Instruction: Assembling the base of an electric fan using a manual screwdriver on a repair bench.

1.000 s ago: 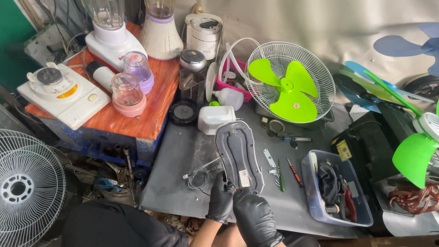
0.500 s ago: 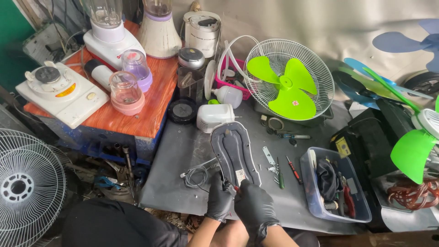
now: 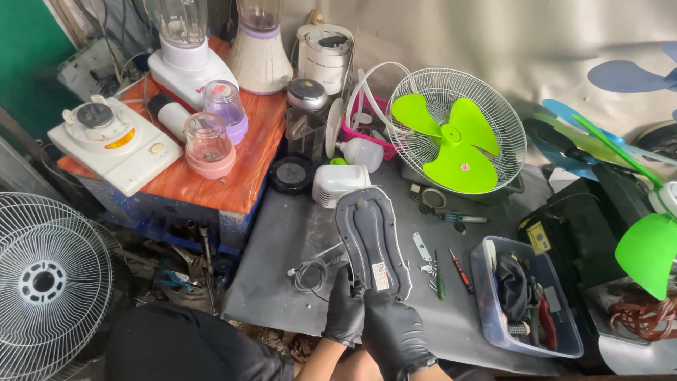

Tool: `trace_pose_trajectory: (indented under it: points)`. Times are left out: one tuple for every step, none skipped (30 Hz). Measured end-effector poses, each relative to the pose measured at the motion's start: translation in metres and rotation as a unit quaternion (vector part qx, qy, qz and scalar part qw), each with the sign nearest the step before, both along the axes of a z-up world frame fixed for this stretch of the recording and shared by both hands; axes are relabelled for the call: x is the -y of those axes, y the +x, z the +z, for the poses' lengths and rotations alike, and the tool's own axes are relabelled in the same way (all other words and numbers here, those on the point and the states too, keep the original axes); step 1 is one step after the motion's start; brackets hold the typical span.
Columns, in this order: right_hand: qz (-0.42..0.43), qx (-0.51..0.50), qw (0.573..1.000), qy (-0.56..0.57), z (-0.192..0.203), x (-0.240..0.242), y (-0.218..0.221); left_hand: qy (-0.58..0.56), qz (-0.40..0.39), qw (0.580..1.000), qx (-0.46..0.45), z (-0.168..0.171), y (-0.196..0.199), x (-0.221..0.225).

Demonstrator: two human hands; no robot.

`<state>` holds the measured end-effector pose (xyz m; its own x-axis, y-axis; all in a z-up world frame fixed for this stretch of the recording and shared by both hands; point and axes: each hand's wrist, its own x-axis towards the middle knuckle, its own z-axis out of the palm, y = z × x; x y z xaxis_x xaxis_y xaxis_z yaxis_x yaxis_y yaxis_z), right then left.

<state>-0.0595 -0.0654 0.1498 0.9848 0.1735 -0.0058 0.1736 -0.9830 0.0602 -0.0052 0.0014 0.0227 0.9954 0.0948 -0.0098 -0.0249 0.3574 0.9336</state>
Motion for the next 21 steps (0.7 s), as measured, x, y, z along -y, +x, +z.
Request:
trace_pose_trajectory:
  points:
    - [-0.036,-0.013,0.999,0.023,-0.006,0.002,0.004,0.057,0.011,0.998,-0.009,-0.005,0.000,0.002]
    - [-0.072,-0.026,0.996,0.046,-0.013,0.004,0.009,0.113,0.022,0.993,-0.018,-0.010,0.000,0.004]
    - [-0.071,-0.024,0.996,0.046,-0.013,0.005,0.012,0.112,0.022,0.993,-0.017,-0.012,0.001,0.004]
    - [-0.125,-0.040,0.988,0.081,-0.014,0.007,0.014,0.123,0.030,0.992,-0.007,-0.013,0.002,0.004]
    - [-0.182,-0.058,0.975,0.117,-0.016,0.008,0.013,0.134,0.033,0.990,0.001,-0.016,0.000,0.005]
    - [-0.185,-0.059,0.974,0.117,-0.008,0.010,0.012,0.135,0.030,0.990,0.000,-0.023,-0.001,0.007]
    - [-0.194,-0.078,0.968,0.139,0.000,0.011,0.012,0.156,0.037,0.987,0.002,-0.029,0.001,0.009]
    - [-0.203,-0.097,0.961,0.160,0.008,0.011,0.013,0.177,0.044,0.983,0.004,-0.036,0.002,0.009]
    - [-0.203,-0.097,0.961,0.161,0.009,0.011,0.011,0.177,0.045,0.983,0.005,-0.033,0.002,0.009]
    - [-0.200,-0.081,0.966,0.144,0.011,0.011,0.010,0.171,0.050,0.984,0.013,-0.031,0.003,0.009]
    - [-0.201,-0.069,0.969,0.127,0.012,0.013,0.006,0.166,0.052,0.985,0.019,-0.030,0.000,0.010]
    - [-0.204,-0.070,0.968,0.127,0.009,0.013,0.002,0.166,0.049,0.985,0.018,-0.028,0.000,0.012]
    - [-0.186,-0.061,0.975,0.109,0.007,0.013,0.001,0.179,0.058,0.982,0.017,-0.026,0.001,0.013]
    - [-0.168,-0.052,0.980,0.091,0.005,0.013,-0.001,0.192,0.068,0.979,0.015,-0.023,0.003,0.015]
    - [-0.169,-0.051,0.980,0.091,0.001,0.014,-0.002,0.192,0.067,0.979,0.016,-0.022,0.002,0.014]
    - [-0.142,-0.035,0.987,0.064,-0.002,0.014,-0.004,0.151,0.044,0.987,0.014,-0.020,0.001,0.013]
    - [-0.114,-0.020,0.993,0.038,-0.006,0.013,-0.005,0.109,0.023,0.994,0.011,-0.018,-0.001,0.012]
    - [-0.114,-0.020,0.993,0.037,-0.009,0.013,-0.006,0.109,0.024,0.994,0.011,-0.018,-0.001,0.011]
    - [-0.087,-0.004,0.996,0.011,-0.013,0.011,-0.006,0.095,0.019,0.995,0.010,-0.017,0.000,0.009]
    - [-0.060,0.012,0.998,-0.015,-0.016,0.010,-0.006,0.082,0.015,0.996,0.008,-0.017,0.002,0.008]
    - [-0.059,0.010,0.998,-0.015,-0.019,0.008,-0.008,0.082,0.016,0.996,0.006,-0.013,0.001,0.007]
